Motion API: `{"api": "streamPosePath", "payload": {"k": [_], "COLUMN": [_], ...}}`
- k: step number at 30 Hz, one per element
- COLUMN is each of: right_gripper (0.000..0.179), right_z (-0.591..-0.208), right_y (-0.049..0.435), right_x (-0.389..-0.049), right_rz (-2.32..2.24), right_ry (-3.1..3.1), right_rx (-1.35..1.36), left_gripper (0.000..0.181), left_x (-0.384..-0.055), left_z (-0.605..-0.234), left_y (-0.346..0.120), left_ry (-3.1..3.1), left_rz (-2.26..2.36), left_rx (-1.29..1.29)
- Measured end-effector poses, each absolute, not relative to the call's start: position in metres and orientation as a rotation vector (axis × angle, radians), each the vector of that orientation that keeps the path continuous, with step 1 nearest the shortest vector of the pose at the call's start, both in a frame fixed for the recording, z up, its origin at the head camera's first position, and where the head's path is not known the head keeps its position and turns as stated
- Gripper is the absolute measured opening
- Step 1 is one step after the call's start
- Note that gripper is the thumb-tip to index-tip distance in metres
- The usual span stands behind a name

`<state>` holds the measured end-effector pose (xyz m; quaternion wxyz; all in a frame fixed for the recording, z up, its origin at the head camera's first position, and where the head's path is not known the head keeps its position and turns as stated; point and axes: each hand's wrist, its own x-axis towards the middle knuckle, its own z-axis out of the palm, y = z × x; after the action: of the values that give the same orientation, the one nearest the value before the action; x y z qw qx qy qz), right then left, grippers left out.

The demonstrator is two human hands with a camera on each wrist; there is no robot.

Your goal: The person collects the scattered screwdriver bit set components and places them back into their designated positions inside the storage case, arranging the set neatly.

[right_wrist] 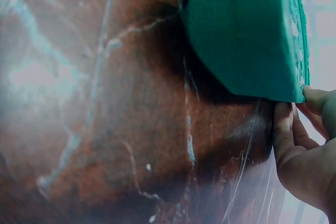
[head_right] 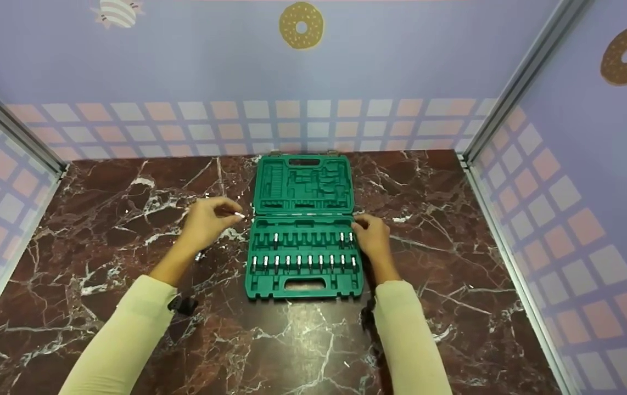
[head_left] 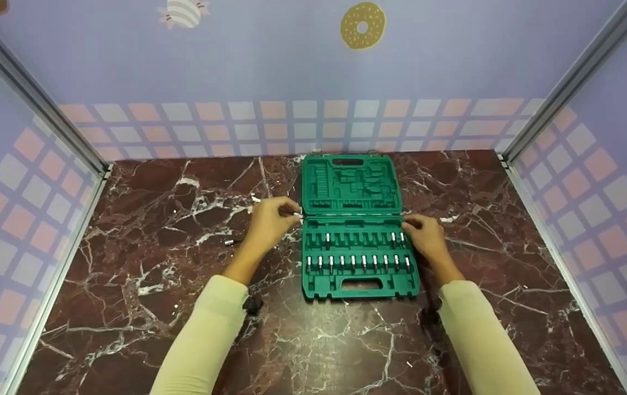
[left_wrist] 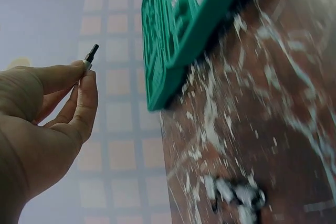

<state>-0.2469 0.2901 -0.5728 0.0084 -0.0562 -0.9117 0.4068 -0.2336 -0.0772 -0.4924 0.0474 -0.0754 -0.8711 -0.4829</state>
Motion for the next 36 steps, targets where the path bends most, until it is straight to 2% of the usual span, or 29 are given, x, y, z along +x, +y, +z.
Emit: {"api": "streamPosePath", "payload": {"k": [15,36], "right_gripper": [0.028,0.027], "right_z": [-0.572,-0.573], "right_y": [0.289,0.290], "right_x": [-0.247,-0.246], "right_rz": [1.283,1.282], "right_ry": [-2.829,-2.827], "right_rx": [-0.199,-0.187], "left_gripper": [0.014,0.014], "left_x": [-0.238,-0.250], "left_z": [-0.484,-0.503], "left_y": [-0.016,0.049], "left_ry": [-2.811,-2.901], "left_rz": [-1.500,-1.584], "left_rx": [-0.491,-0.581]}}
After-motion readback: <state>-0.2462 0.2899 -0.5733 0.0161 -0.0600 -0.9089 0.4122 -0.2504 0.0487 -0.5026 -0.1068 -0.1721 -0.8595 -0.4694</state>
